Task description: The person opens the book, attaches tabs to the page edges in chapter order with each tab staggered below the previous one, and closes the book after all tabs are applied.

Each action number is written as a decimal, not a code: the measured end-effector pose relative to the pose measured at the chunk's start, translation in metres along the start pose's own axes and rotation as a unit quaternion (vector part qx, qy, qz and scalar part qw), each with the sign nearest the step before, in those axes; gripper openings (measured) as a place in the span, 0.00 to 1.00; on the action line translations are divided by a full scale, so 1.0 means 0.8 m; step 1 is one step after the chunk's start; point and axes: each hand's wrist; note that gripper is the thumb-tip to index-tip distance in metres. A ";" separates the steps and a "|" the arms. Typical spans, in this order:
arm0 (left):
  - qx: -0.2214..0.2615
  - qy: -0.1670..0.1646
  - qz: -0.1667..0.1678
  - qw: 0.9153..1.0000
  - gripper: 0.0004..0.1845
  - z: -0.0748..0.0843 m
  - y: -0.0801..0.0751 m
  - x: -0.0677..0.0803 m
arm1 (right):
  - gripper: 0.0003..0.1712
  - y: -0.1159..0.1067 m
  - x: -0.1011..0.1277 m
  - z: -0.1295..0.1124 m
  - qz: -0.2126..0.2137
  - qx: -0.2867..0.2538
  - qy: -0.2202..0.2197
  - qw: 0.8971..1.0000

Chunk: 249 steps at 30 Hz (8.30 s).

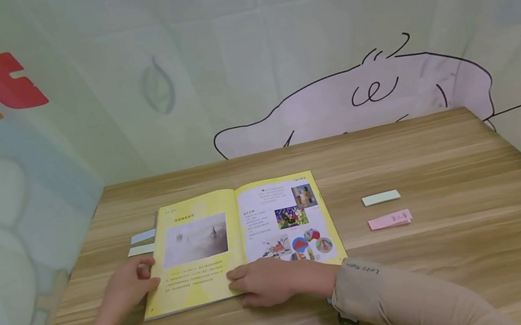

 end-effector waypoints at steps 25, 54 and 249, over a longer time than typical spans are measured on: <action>-0.133 0.247 -0.040 0.959 0.20 0.096 0.048 -0.026 | 0.18 -0.002 -0.008 0.006 0.002 -0.019 -0.028 0.999; -0.117 0.270 0.017 0.956 0.12 0.176 0.086 -0.037 | 0.13 0.007 0.063 0.077 0.109 -0.273 0.012 0.956; -0.136 0.242 -0.076 0.958 0.22 0.124 0.042 -0.083 | 0.25 -0.009 0.000 0.032 -0.036 -0.075 -0.042 0.996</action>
Point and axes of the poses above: each hand's wrist, its own x-axis away from the middle knuckle, its own y-axis out of the palm, z = x × y, and after that the axes turned 14 degrees about -z, right-handed
